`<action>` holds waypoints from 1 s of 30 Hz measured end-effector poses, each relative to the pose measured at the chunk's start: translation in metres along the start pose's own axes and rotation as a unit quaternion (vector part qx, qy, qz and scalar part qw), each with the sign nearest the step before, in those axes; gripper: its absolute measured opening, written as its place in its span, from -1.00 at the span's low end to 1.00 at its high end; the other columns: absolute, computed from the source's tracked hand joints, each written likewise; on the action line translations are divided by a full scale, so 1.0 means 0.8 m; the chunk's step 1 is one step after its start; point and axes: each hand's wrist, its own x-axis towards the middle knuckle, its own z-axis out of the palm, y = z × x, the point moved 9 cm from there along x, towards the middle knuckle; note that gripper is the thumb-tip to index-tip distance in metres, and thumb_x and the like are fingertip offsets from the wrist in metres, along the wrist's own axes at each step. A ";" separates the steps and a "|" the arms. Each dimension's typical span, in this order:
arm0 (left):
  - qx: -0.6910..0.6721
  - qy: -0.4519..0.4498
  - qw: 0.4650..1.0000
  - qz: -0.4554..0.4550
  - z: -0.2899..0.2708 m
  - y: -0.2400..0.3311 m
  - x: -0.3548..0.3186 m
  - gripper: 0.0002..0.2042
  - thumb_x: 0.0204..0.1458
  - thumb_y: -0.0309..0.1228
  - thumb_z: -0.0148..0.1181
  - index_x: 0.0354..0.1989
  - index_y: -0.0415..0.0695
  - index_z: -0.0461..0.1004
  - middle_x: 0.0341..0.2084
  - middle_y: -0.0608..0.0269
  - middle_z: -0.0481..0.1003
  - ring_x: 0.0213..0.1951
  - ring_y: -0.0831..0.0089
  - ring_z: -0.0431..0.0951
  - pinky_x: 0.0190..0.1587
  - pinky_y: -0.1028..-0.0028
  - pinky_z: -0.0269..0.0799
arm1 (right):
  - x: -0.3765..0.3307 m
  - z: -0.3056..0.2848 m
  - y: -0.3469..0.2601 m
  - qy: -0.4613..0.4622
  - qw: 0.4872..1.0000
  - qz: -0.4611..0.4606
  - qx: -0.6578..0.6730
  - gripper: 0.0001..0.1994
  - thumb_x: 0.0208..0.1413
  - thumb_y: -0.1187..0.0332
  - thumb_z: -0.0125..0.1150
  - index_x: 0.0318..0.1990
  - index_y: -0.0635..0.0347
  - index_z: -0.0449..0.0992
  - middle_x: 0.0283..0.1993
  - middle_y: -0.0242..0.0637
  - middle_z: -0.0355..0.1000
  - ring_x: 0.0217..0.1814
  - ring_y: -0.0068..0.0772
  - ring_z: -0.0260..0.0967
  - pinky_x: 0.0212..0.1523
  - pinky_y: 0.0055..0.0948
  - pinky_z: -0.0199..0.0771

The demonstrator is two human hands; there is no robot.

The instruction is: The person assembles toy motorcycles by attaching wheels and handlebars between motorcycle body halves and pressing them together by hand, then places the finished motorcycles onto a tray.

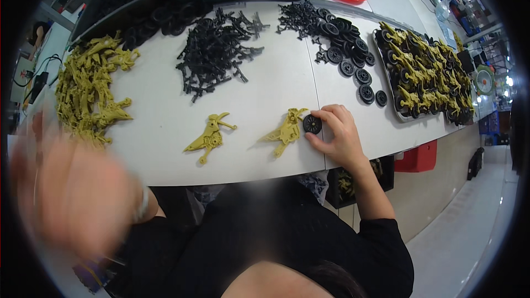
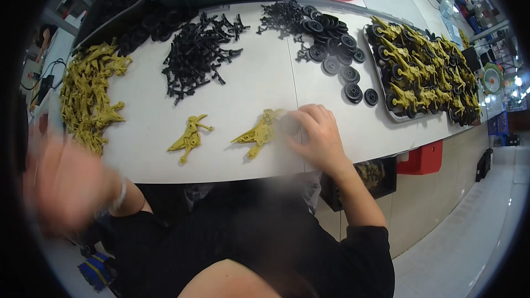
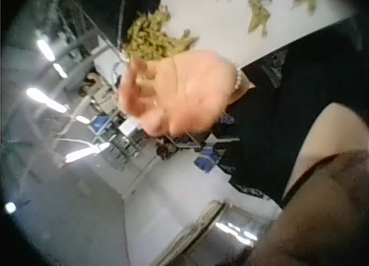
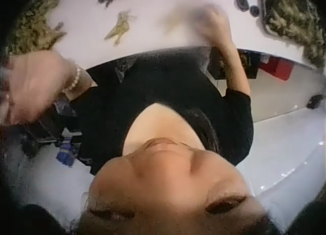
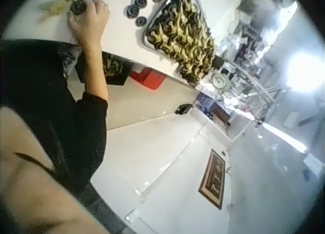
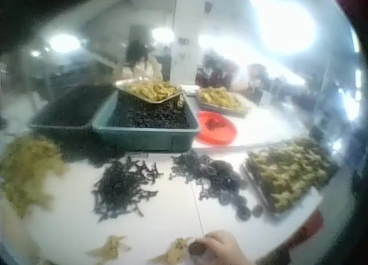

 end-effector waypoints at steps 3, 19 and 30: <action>0.351 -0.242 0.860 -0.281 0.037 -0.234 -0.101 -0.70 -0.09 -0.46 0.34 -0.14 -0.14 0.52 -0.22 0.21 0.54 -0.23 0.42 0.54 -0.15 0.45 0.43 | -0.010 0.008 0.003 0.013 1.000 0.010 -0.004 -0.59 -0.25 0.38 0.41 -0.15 0.21 0.49 -0.17 -0.21 0.38 -0.09 -0.17 0.32 -0.04 -0.28 0.29; 0.221 -0.260 0.846 -0.409 0.065 -0.256 -0.160 -0.87 0.01 -0.44 0.28 -0.40 -0.21 0.46 -0.58 0.26 0.48 -0.50 0.57 0.46 -0.42 0.58 0.38 | -0.009 0.004 -0.002 0.038 0.999 0.010 0.013 -0.59 -0.25 0.40 0.41 -0.14 0.25 0.49 -0.18 -0.17 0.39 -0.09 -0.16 0.34 -0.03 -0.28 0.33; 0.160 -0.513 0.827 -0.166 0.171 -0.020 -0.253 -0.82 -0.23 -0.52 0.27 -0.42 -0.26 0.43 -0.24 -0.02 0.48 -0.26 0.18 0.51 -0.34 0.33 0.42 | -0.009 0.005 -0.004 0.030 0.999 0.015 0.006 -0.58 -0.27 0.37 0.44 -0.16 0.26 0.49 -0.17 -0.18 0.39 -0.08 -0.17 0.34 -0.03 -0.30 0.34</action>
